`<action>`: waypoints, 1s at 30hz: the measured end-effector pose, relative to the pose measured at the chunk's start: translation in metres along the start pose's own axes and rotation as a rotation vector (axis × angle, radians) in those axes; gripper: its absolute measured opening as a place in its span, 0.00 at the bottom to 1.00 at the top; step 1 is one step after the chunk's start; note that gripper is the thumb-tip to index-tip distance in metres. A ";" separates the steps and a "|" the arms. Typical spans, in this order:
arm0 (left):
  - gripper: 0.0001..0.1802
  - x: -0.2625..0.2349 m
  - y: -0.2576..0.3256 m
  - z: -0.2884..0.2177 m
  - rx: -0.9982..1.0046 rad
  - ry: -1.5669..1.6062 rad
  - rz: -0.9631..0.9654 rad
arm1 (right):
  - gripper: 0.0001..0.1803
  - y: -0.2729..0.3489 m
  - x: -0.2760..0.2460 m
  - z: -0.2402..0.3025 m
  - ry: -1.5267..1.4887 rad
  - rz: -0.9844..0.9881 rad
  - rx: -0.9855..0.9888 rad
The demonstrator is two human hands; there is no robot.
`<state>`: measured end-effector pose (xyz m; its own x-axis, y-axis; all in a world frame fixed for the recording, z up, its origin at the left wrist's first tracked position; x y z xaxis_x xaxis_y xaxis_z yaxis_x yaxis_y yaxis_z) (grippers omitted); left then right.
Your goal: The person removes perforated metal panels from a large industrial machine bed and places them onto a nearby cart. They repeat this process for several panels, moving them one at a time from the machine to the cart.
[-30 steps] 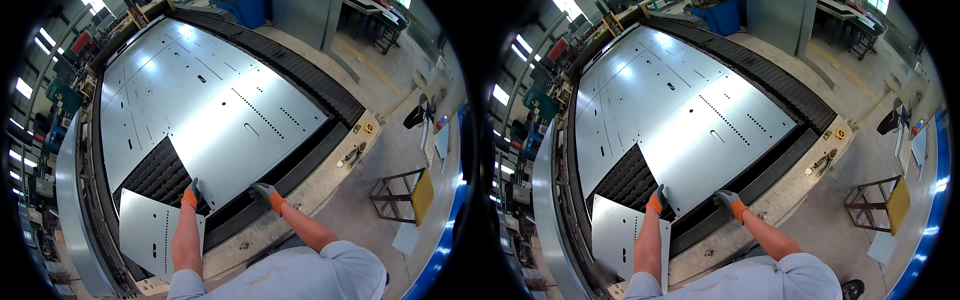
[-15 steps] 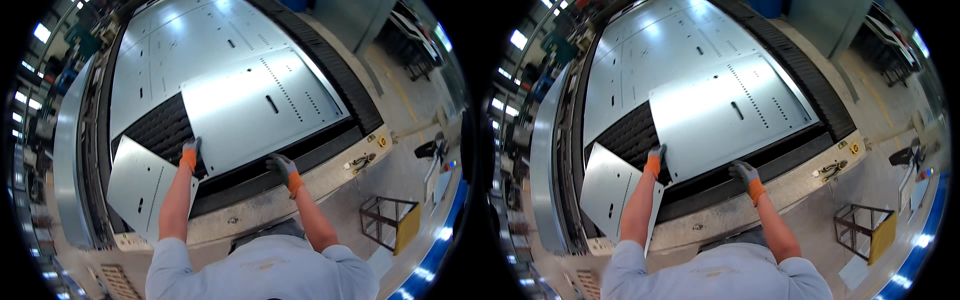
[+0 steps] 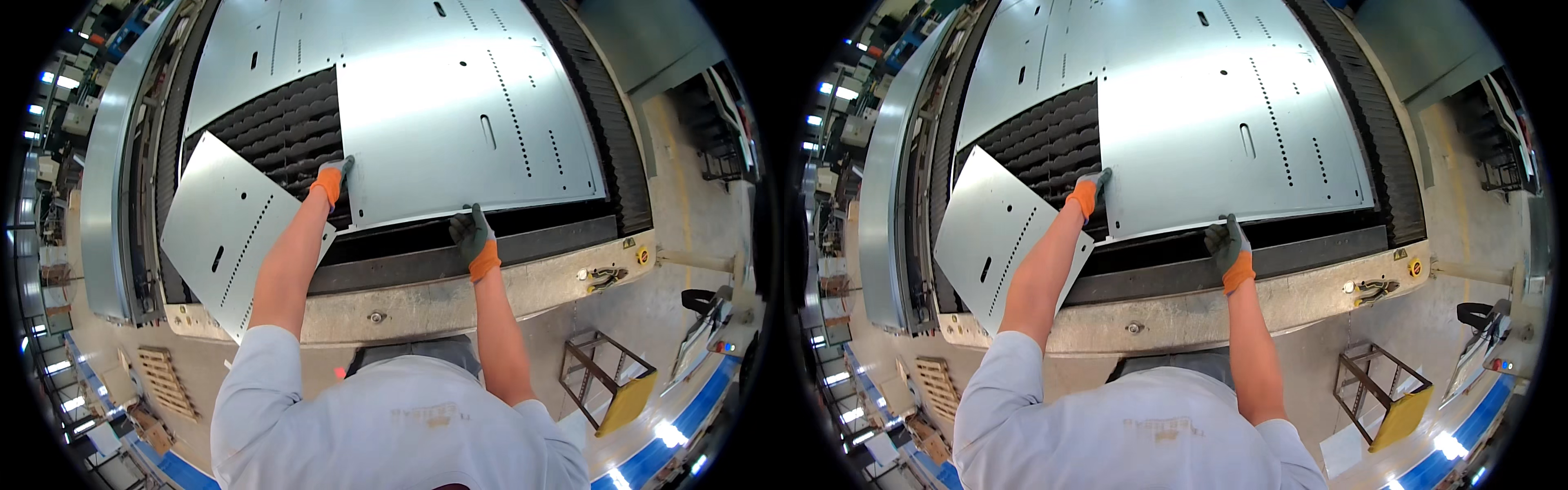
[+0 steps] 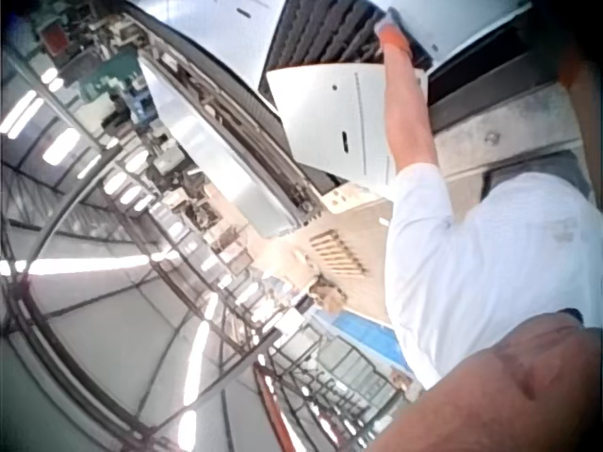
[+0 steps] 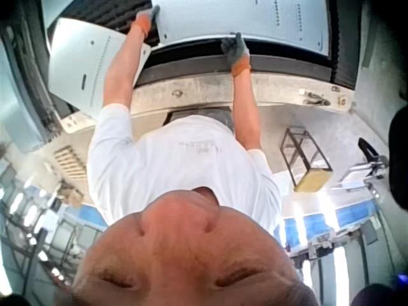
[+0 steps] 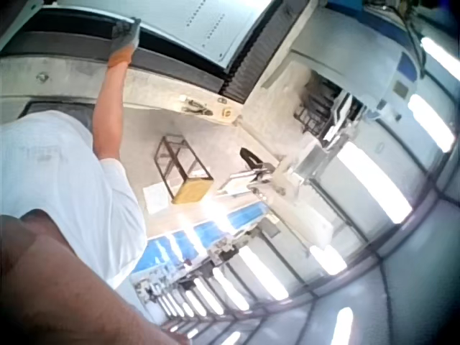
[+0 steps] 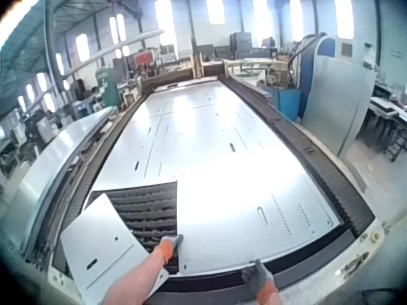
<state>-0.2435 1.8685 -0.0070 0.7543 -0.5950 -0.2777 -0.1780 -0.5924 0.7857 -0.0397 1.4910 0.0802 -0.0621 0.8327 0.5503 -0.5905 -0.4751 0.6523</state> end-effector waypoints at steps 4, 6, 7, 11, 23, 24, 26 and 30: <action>0.30 -0.028 -0.009 -0.008 0.185 -0.367 -0.165 | 0.06 0.015 0.044 0.018 0.137 0.152 -0.178; 0.30 -0.019 0.001 -0.029 0.219 -0.484 -0.214 | 0.07 0.042 0.080 0.038 0.246 0.211 -0.305; 0.31 -0.029 0.004 -0.028 0.216 -0.565 -0.260 | 0.07 0.051 0.097 0.039 0.307 0.259 -0.352; 0.30 -0.019 0.071 -0.065 0.216 -0.279 -0.137 | 0.09 0.007 0.035 0.036 0.270 0.009 -0.281; 0.22 -0.072 0.093 -0.100 0.408 0.014 -0.288 | 0.17 -0.007 -0.005 0.034 0.610 -0.018 -0.137; 0.22 -0.071 0.100 -0.106 0.444 0.053 -0.286 | 0.18 -0.002 -0.008 0.039 0.570 0.014 -0.115; 0.21 -0.071 0.117 -0.105 0.491 0.126 -0.282 | 0.22 0.005 -0.020 0.044 0.484 0.128 -0.046; 0.15 -0.114 0.178 -0.123 0.473 0.336 -0.218 | 0.29 0.012 -0.011 0.077 0.114 0.385 0.001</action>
<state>-0.2835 1.8971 0.2323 0.9488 -0.2752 -0.1548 -0.2002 -0.9035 0.3790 0.0156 1.4538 0.1221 -0.3677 0.6201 0.6930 -0.5061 -0.7586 0.4104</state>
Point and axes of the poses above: each hand's wrist, its own y-axis away from the middle knuckle, its own x-axis out of the palm, z = x × y, the point moved 8 cm from there along -y, towards the middle knuckle, and after that the axes turned 8 degrees about -x, right-handed, at the moved point
